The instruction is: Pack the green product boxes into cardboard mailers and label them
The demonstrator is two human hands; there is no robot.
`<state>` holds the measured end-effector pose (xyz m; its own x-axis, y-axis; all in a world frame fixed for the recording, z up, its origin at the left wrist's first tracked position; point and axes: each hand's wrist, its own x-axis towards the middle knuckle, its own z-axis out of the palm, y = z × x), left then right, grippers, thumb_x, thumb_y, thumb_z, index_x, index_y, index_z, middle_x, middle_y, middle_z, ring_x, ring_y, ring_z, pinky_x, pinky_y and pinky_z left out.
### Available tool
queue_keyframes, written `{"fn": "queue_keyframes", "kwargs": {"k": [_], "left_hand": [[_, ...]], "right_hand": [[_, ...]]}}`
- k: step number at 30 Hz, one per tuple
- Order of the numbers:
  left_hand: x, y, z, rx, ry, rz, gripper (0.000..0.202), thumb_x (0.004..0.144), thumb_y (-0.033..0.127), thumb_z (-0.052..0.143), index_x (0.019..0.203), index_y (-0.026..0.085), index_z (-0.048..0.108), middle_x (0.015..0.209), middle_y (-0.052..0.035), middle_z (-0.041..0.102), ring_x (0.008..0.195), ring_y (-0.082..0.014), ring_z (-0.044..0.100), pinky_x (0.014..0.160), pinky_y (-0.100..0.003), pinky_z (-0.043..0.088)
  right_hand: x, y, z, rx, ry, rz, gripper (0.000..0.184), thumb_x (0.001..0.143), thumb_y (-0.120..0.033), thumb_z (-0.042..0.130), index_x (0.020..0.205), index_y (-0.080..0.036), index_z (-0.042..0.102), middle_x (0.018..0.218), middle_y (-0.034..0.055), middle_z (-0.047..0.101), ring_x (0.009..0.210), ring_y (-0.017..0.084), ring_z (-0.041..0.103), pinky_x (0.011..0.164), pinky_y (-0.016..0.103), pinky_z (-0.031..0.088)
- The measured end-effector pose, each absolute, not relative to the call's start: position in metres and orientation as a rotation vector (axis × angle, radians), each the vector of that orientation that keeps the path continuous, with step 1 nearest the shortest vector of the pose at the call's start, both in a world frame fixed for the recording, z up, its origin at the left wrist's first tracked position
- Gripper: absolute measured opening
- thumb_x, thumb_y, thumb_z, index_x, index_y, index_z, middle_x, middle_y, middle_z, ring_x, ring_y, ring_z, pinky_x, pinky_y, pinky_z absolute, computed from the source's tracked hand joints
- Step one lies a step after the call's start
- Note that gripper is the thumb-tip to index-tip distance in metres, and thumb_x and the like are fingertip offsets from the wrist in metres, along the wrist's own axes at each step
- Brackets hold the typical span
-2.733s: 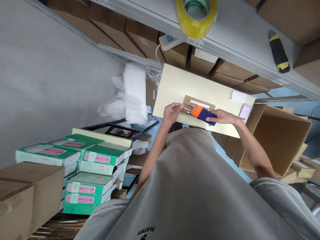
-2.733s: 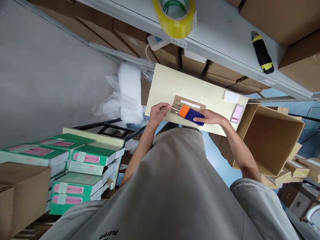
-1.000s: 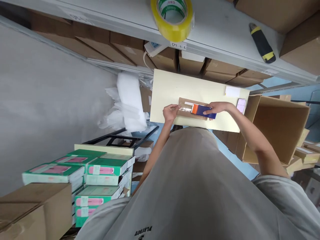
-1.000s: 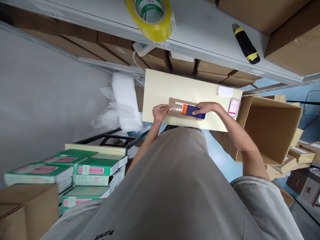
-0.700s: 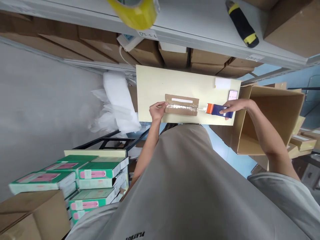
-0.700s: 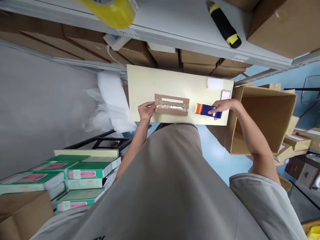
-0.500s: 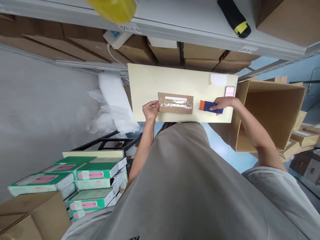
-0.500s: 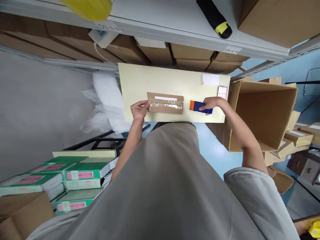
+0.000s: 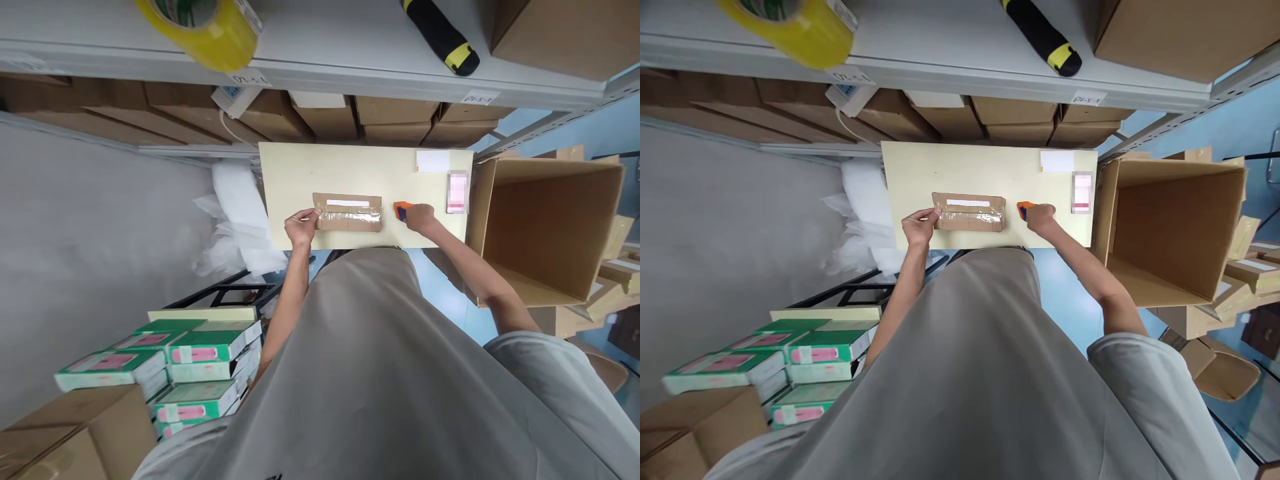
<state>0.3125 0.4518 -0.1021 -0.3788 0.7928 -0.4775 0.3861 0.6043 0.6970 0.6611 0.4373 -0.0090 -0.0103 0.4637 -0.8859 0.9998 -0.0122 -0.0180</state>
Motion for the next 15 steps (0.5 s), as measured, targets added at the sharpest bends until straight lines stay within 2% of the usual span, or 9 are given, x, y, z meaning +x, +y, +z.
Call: {"fn": "queue_keyframes", "kwargs": {"k": [2, 5, 8, 12, 15], "left_hand": [[0.312, 0.452, -0.1, 0.942, 1.982, 0.611, 0.023, 0.08, 0.035, 0.085, 0.094, 0.016, 0.085, 0.095, -0.0079, 0.084, 0.088, -0.024, 0.076, 0.089, -0.036, 0.064], [0.312, 0.452, -0.097, 0.983, 1.954, 0.576, 0.021, 0.083, 0.036, 0.083, 0.094, 0.018, 0.083, 0.097, -0.0083, 0.084, 0.092, -0.0245, 0.077, 0.092, -0.036, 0.063], [0.315, 0.451, -0.091, 1.048, 1.982, 0.507, 0.023, 0.088, 0.034, 0.079, 0.105, 0.019, 0.082, 0.109, -0.0105, 0.084, 0.097, -0.0264, 0.078, 0.099, -0.041, 0.063], [0.333, 0.452, -0.072, 1.295, 2.012, 0.597, 0.042, 0.091, 0.028, 0.078, 0.132, 0.017, 0.077, 0.136, -0.0178, 0.077, 0.123, -0.0331, 0.074, 0.118, -0.049, 0.057], [0.358, 0.457, -0.043, 1.543, 1.751, 0.71, 0.036, 0.099, 0.027, 0.07, 0.134, 0.02, 0.076, 0.14, -0.0168, 0.076, 0.136, -0.0342, 0.069, 0.123, -0.05, 0.054]], "right_hand": [[0.66, 0.424, -0.013, 1.654, 1.537, -0.934, 0.032, 0.115, -0.035, 0.057, 0.132, -0.018, 0.077, 0.124, 0.0239, 0.084, 0.12, 0.038, 0.08, 0.095, 0.043, 0.058], [0.665, 0.405, -0.013, 1.838, 1.55, -0.96, 0.034, 0.116, -0.038, 0.053, 0.134, -0.021, 0.078, 0.123, 0.021, 0.084, 0.121, 0.038, 0.078, 0.097, 0.045, 0.061], [0.672, 0.394, -0.007, 1.988, 1.548, -0.996, 0.039, 0.116, -0.042, 0.054, 0.137, -0.017, 0.075, 0.128, 0.0247, 0.082, 0.121, 0.042, 0.078, 0.097, 0.049, 0.062], [0.676, 0.395, 0.012, 2.145, 1.529, -0.956, 0.047, 0.118, -0.048, 0.051, 0.142, -0.01, 0.067, 0.136, 0.0292, 0.078, 0.128, 0.043, 0.075, 0.1, 0.048, 0.061], [0.672, 0.406, 0.037, 2.243, 1.561, -0.93, 0.052, 0.119, -0.052, 0.05, 0.147, -0.009, 0.06, 0.138, 0.0292, 0.078, 0.126, 0.043, 0.077, 0.099, 0.045, 0.059]]}}
